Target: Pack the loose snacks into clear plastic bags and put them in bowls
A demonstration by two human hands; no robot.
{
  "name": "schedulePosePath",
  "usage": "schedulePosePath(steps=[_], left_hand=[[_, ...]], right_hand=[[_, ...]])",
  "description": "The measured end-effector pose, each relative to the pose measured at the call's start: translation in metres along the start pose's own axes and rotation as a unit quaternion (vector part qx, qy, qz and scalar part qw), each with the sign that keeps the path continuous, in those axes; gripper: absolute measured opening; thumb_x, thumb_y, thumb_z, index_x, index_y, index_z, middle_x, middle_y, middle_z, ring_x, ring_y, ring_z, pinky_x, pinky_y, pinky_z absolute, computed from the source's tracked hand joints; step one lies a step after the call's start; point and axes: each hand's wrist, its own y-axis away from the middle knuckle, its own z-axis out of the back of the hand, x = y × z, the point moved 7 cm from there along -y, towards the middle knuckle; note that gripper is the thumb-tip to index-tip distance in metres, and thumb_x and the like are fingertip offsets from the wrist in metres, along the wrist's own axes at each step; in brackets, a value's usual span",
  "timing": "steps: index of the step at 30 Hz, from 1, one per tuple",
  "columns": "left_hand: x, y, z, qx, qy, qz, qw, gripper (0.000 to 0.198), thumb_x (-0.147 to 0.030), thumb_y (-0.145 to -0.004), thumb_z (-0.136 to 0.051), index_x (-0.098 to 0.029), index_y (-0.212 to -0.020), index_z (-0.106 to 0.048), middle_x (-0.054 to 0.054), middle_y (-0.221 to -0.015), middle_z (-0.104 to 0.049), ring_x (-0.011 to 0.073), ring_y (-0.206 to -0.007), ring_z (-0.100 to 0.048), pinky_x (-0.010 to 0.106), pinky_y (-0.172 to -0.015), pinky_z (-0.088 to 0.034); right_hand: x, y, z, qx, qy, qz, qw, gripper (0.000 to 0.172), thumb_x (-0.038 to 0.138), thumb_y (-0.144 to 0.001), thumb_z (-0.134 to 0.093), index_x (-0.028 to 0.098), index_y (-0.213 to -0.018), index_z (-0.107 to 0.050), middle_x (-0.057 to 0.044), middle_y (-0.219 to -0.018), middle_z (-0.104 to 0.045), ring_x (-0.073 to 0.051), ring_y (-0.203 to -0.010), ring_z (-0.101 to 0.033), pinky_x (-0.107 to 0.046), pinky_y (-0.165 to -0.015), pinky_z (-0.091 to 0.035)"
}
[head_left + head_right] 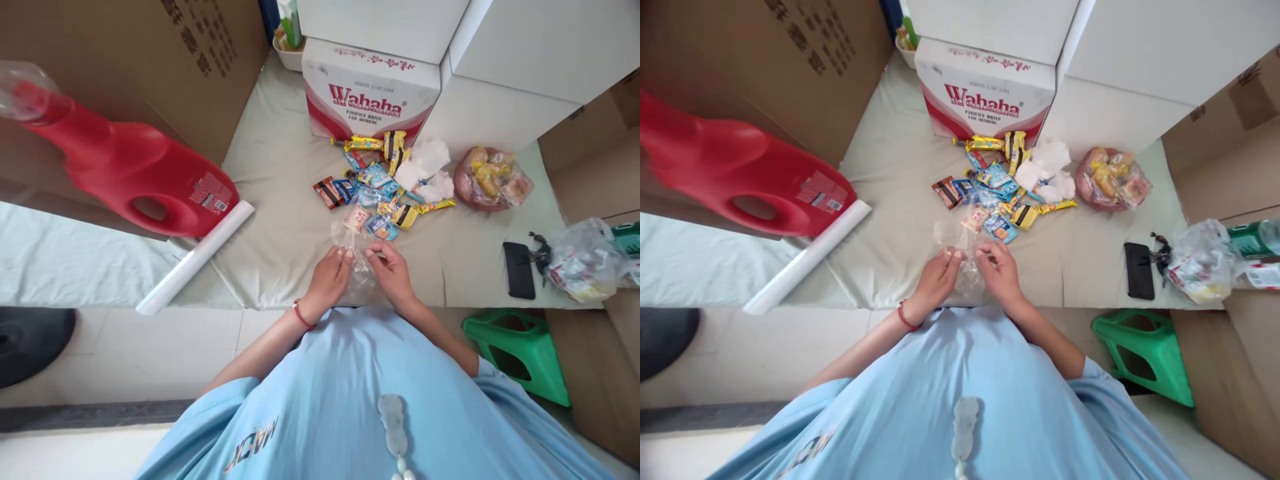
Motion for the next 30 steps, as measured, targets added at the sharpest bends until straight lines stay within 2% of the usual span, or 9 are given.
schedulePosePath(steps=[3,6,11,14,17,19,22,25,30], left_hand=[[0.030,0.002,0.023,-0.022,0.184,0.110,0.976,0.036,-0.054,-0.097,-0.055,-0.021,-0.091,-0.068,0.008,-0.103,-0.072,0.0233,-0.101,-0.069,0.036,-0.087,-0.057],[0.062,0.007,0.043,-0.047,0.368,0.218,0.903,0.027,-0.047,-0.087,-0.072,-0.020,-0.090,-0.068,0.005,-0.099,-0.073,0.0204,-0.095,-0.072,0.034,-0.082,-0.061],[0.095,0.006,0.072,-0.087,0.460,0.271,0.841,0.026,-0.039,-0.082,-0.081,-0.018,-0.084,-0.065,0.000,-0.077,-0.067,0.0100,-0.060,-0.062,0.025,-0.061,-0.057],[0.110,0.000,0.082,-0.031,0.412,0.283,0.865,0.031,-0.042,-0.078,-0.084,-0.018,-0.084,-0.066,-0.006,-0.060,-0.053,0.0042,-0.041,-0.036,0.020,-0.040,-0.033],[0.122,-0.007,0.099,0.026,0.263,0.261,0.929,0.033,-0.045,-0.075,-0.084,-0.018,-0.085,-0.067,-0.006,-0.056,-0.049,0.0051,-0.041,-0.032,0.023,-0.041,-0.025],[0.123,-0.010,0.125,-0.040,0.105,0.208,0.972,0.030,-0.044,-0.078,-0.079,-0.018,-0.085,-0.066,-0.004,-0.058,-0.052,0.0092,-0.046,-0.042,0.026,-0.046,-0.034],[0.099,-0.002,0.151,-0.176,-0.047,0.114,0.977,0.026,-0.040,-0.087,-0.069,-0.017,-0.099,-0.065,0.004,-0.083,-0.066,0.0164,-0.071,-0.059,0.034,-0.070,-0.050],[0.063,0.006,0.134,-0.156,-0.078,0.025,0.984,0.039,-0.044,-0.088,-0.070,-0.020,-0.119,-0.066,0.008,-0.120,-0.068,0.0233,-0.108,-0.063,0.042,-0.102,-0.049],[0.030,0.003,0.059,0.065,-0.248,-0.142,0.956,0.083,-0.049,-0.083,-0.077,-0.015,-0.153,-0.048,0.018,-0.139,-0.064,0.0365,-0.132,-0.053,0.057,-0.121,-0.028]], right_hand=[[-0.014,-0.012,0.015,-0.015,-0.127,-0.084,0.988,0.029,0.053,-0.084,-0.078,0.026,-0.086,-0.067,-0.001,-0.093,-0.068,-0.018,-0.089,-0.065,-0.033,-0.083,-0.058],[-0.030,-0.016,0.026,-0.008,-0.243,-0.181,0.953,0.039,0.049,-0.072,-0.090,0.025,-0.084,-0.062,0.001,-0.090,-0.071,-0.016,-0.083,-0.068,-0.031,-0.077,-0.061],[-0.046,-0.019,0.037,-0.016,-0.232,-0.238,0.943,0.048,0.046,-0.060,-0.097,0.023,-0.084,-0.062,0.005,-0.071,-0.064,-0.010,-0.060,-0.061,-0.019,-0.052,-0.053],[-0.053,-0.022,0.039,-0.015,-0.204,-0.245,0.948,0.049,0.048,-0.059,-0.096,0.023,-0.082,-0.061,0.007,-0.064,-0.058,-0.007,-0.051,-0.052,-0.016,-0.041,-0.042],[-0.056,-0.027,0.042,0.013,-0.156,-0.237,0.959,0.050,0.052,-0.060,-0.094,0.022,-0.080,-0.059,0.008,-0.063,-0.057,-0.006,-0.050,-0.049,-0.015,-0.040,-0.037],[-0.057,-0.030,0.045,0.029,-0.104,-0.224,0.969,0.050,0.055,-0.063,-0.091,0.022,-0.080,-0.058,0.007,-0.063,-0.057,-0.007,-0.050,-0.050,-0.017,-0.041,-0.039],[-0.058,-0.032,0.046,0.039,-0.044,-0.199,0.978,0.047,0.059,-0.068,-0.086,0.023,-0.080,-0.058,0.006,-0.064,-0.058,-0.009,-0.051,-0.052,-0.020,-0.044,-0.043],[-0.060,-0.031,0.039,0.051,-0.032,-0.185,0.981,0.046,0.060,-0.071,-0.084,0.023,-0.082,-0.059,0.005,-0.064,-0.059,-0.010,-0.053,-0.053,-0.022,-0.045,-0.045],[-0.065,-0.031,0.031,0.055,-0.034,-0.180,0.981,0.047,0.063,-0.071,-0.083,0.023,-0.083,-0.059,0.005,-0.064,-0.059,-0.011,-0.053,-0.054,-0.024,-0.045,-0.045]])
